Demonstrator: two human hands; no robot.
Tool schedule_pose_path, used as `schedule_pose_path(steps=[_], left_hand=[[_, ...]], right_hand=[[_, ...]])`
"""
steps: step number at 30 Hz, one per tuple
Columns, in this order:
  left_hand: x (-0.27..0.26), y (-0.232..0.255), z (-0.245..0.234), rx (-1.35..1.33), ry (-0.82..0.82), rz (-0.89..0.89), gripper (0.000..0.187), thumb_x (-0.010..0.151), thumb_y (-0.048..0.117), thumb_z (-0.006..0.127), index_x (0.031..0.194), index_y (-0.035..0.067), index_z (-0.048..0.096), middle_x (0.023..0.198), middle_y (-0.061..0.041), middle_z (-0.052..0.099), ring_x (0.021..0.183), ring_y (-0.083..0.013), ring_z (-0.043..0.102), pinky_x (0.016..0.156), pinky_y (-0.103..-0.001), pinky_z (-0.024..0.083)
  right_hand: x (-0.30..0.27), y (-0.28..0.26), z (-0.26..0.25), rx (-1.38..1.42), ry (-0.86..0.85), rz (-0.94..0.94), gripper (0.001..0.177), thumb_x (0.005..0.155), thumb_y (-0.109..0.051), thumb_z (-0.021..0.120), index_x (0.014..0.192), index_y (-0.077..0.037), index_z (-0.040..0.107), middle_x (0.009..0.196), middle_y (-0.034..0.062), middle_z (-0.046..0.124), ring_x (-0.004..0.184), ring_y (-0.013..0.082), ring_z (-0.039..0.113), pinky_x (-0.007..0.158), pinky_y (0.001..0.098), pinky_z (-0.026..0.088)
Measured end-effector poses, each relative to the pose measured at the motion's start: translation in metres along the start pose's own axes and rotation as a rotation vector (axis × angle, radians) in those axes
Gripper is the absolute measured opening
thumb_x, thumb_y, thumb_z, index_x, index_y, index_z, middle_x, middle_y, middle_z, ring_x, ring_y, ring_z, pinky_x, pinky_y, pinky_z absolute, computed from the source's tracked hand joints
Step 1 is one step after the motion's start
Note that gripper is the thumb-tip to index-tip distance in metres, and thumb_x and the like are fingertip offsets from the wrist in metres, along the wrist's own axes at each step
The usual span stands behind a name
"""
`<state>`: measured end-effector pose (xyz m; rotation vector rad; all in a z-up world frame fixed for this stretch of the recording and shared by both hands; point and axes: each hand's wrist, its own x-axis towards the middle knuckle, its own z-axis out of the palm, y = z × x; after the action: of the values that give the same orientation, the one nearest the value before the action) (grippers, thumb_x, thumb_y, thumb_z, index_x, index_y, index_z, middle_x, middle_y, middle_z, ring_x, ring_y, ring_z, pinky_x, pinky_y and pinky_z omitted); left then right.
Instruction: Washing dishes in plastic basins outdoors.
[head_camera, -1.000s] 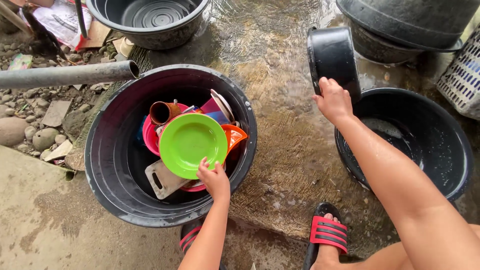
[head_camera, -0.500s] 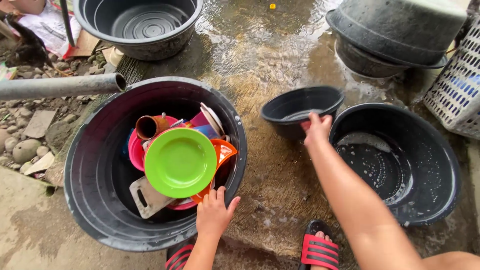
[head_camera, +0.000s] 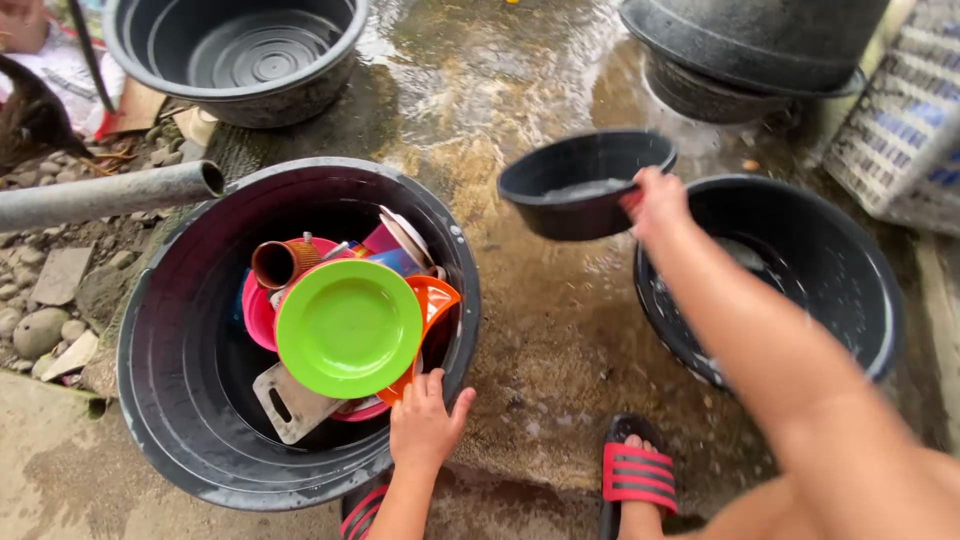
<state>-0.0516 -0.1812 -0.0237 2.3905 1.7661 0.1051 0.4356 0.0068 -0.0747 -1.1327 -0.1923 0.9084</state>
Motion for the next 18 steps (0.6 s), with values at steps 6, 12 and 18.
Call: schedule_pose_path(steps=[6, 12, 18], left_hand=[[0.033, 0.105, 0.029, -0.192, 0.426, 0.489, 0.044, 0.088, 0.034, 0.07, 0.127, 0.016, 0.064, 0.133, -0.006, 0.06, 0.127, -0.0271, 0.053, 0.101, -0.049, 0.042], [0.08, 0.311, 0.198, -0.214, 0.243, 0.9, 0.04, 0.084, 0.026, 0.064, 0.122, 0.014, 0.065, 0.142, -0.013, 0.059, 0.139, -0.0299, 0.047, 0.114, -0.05, 0.033], [0.087, 0.318, 0.216, 0.37, -0.02, 1.157, 0.043, 0.092, 0.029, 0.057, 0.129, 0.007, 0.058, 0.118, -0.017, 0.064, 0.121, -0.0362, 0.057, 0.117, -0.057, 0.032]], right_hand=[[0.033, -0.22, -0.165, -0.203, 0.154, 0.112, 0.013, 0.088, -0.018, 0.07, 0.097, -0.013, 0.062, 0.084, 0.0015, 0.064, 0.066, 0.0164, 0.058, 0.057, 0.0291, 0.05], [-0.101, -0.305, -0.387, -0.031, 0.33, -0.029, 0.022, 0.088, -0.021, 0.069, 0.108, -0.011, 0.073, 0.104, 0.0033, 0.081, 0.096, 0.0211, 0.079, 0.09, 0.0407, 0.067], [-0.145, -0.242, -0.646, 0.263, 0.613, -0.024, 0.017, 0.085, -0.005, 0.074, 0.091, -0.011, 0.059, 0.087, 0.0, 0.066, 0.072, 0.0178, 0.066, 0.067, 0.0291, 0.059]])
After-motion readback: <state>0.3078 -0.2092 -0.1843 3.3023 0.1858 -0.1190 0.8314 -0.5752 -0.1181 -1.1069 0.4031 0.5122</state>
